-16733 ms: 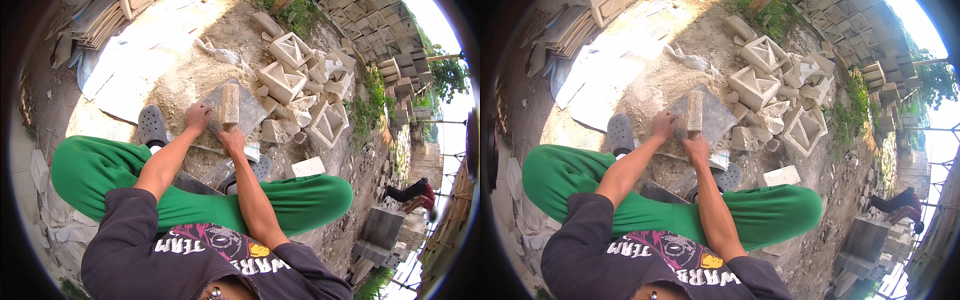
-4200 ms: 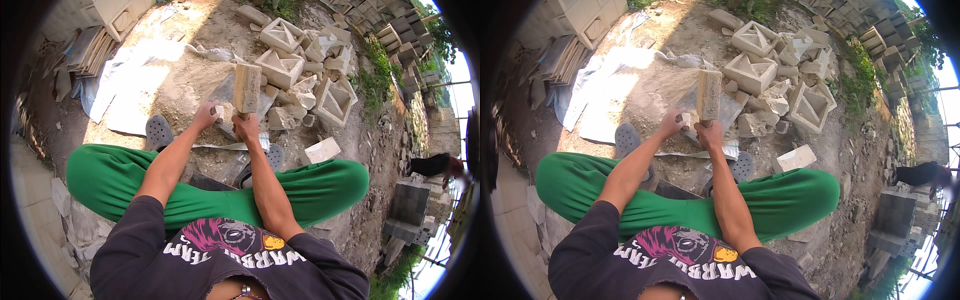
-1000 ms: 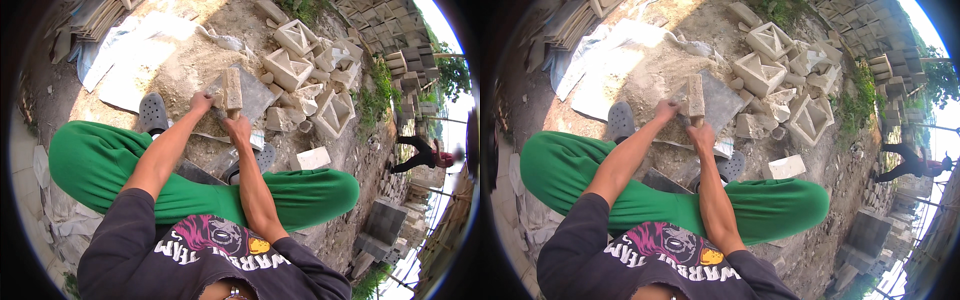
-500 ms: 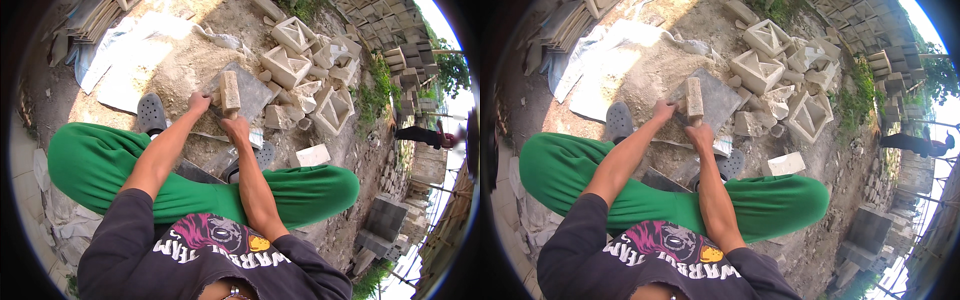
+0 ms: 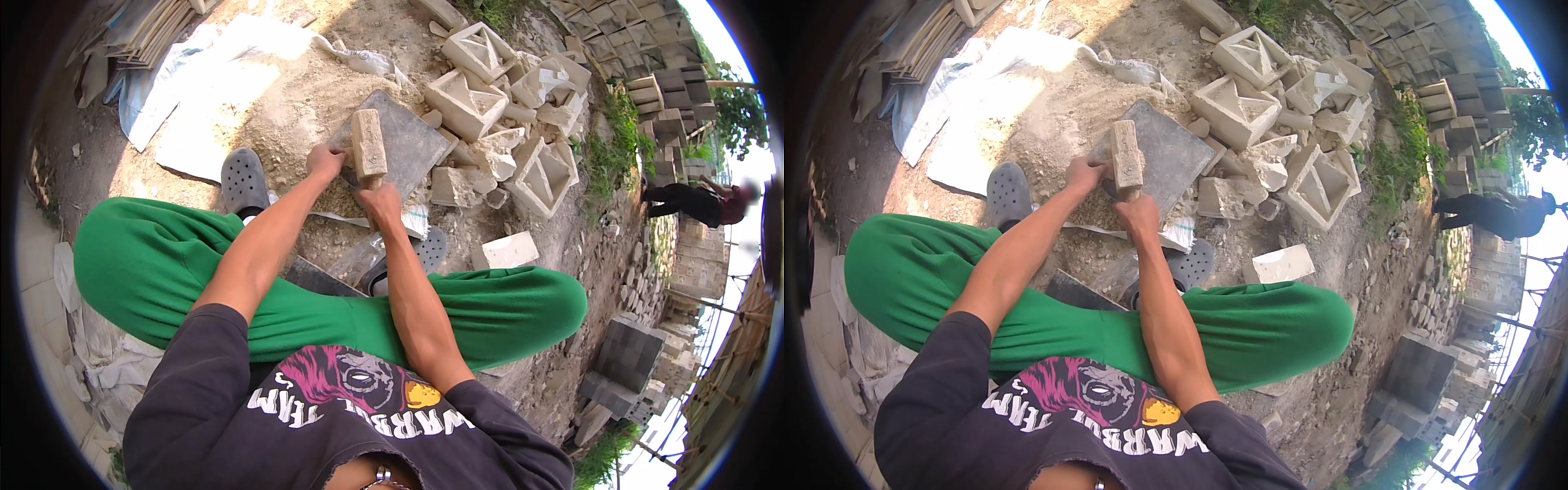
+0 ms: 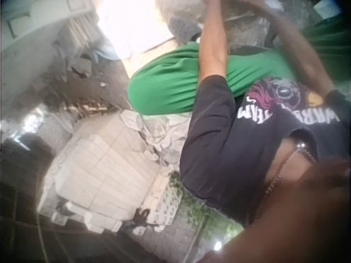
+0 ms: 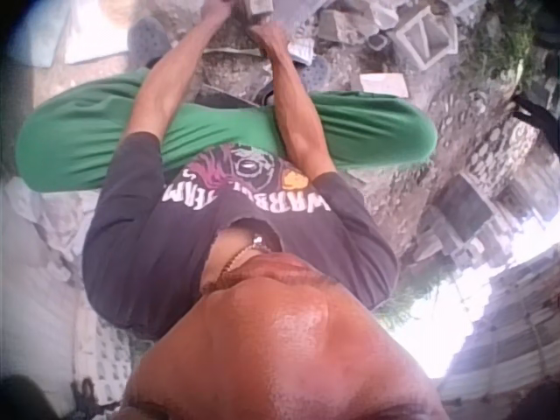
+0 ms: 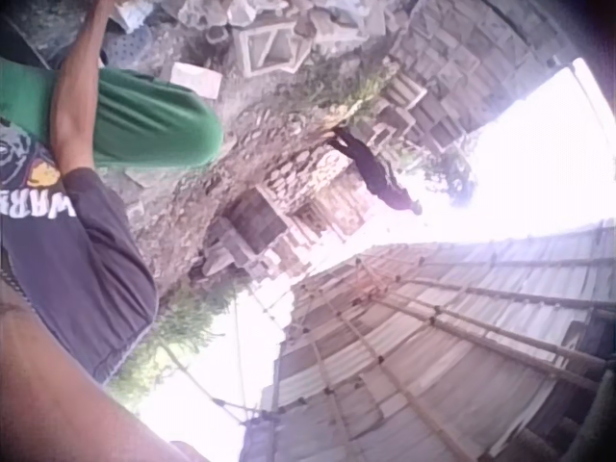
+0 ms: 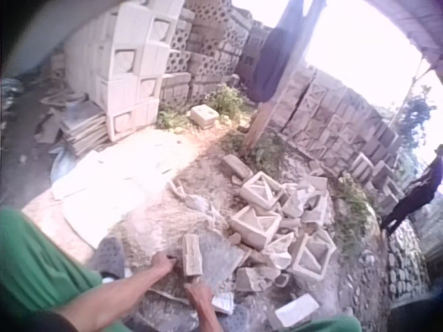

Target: The person sits cross-legged on the ground and uses a wooden mallet to repeatedly strike a small stone block placed on a flat surface. The person adjusts the stone block's position between strikes and continues the repetitive hammering action throughout the clip.

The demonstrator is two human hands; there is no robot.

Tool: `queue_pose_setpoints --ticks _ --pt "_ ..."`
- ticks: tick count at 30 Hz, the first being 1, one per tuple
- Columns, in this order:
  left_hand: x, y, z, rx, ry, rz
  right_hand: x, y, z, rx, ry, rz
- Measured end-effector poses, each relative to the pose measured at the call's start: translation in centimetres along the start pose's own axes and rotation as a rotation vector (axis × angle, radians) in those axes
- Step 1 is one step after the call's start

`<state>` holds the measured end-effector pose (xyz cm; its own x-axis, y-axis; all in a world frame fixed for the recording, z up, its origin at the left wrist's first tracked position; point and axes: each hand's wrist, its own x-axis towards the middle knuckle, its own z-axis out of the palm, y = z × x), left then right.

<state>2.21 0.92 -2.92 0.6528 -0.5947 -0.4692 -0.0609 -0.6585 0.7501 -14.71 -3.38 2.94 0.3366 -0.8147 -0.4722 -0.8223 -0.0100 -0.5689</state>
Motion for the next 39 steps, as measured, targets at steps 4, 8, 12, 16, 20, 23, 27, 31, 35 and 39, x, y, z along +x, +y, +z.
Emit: queue_pose_setpoints --ticks 4,8,12,16,20,23,27,31,35,39 --pt "0.8 -2.1 -0.4 0.037 0.022 0.03 -2.0 -2.6 -2.0 0.163 -0.058 0.024" --pt "0.6 -2.6 0.1 0.022 0.043 0.068 -2.6 -4.9 -3.2 0.248 0.229 -0.202" --pt "0.5 -2.2 0.0 -0.044 0.018 0.033 -2.8 -6.3 -4.1 0.319 0.221 -0.205" --pt "0.2 -1.1 0.1 -0.018 0.045 0.064 -1.4 -1.5 -1.4 0.123 -0.038 -0.059" --pt "-0.2 -0.6 -0.5 0.01 0.043 0.058 -0.9 -0.9 -1.6 0.097 -0.037 0.036" --pt "-0.4 -0.4 -0.4 0.017 0.038 0.109 -1.2 -2.1 -2.3 0.289 0.122 -0.07" --pt "-0.5 -0.8 -0.2 0.0 0.03 0.118 -1.6 -4.8 -3.9 0.34 0.255 -0.21" --pt "-0.3 -0.6 -0.3 0.038 0.029 0.163 -0.8 -2.1 -1.5 0.315 0.112 -0.168" --pt "-0.4 0.3 -0.7 0.004 -0.005 0.01 -0.2 -1.0 -1.2 0.017 -0.048 0.061" --pt "0.0 -0.8 -0.6 0.031 0.019 0.053 -0.9 -2.9 -2.7 0.16 0.025 -0.035"
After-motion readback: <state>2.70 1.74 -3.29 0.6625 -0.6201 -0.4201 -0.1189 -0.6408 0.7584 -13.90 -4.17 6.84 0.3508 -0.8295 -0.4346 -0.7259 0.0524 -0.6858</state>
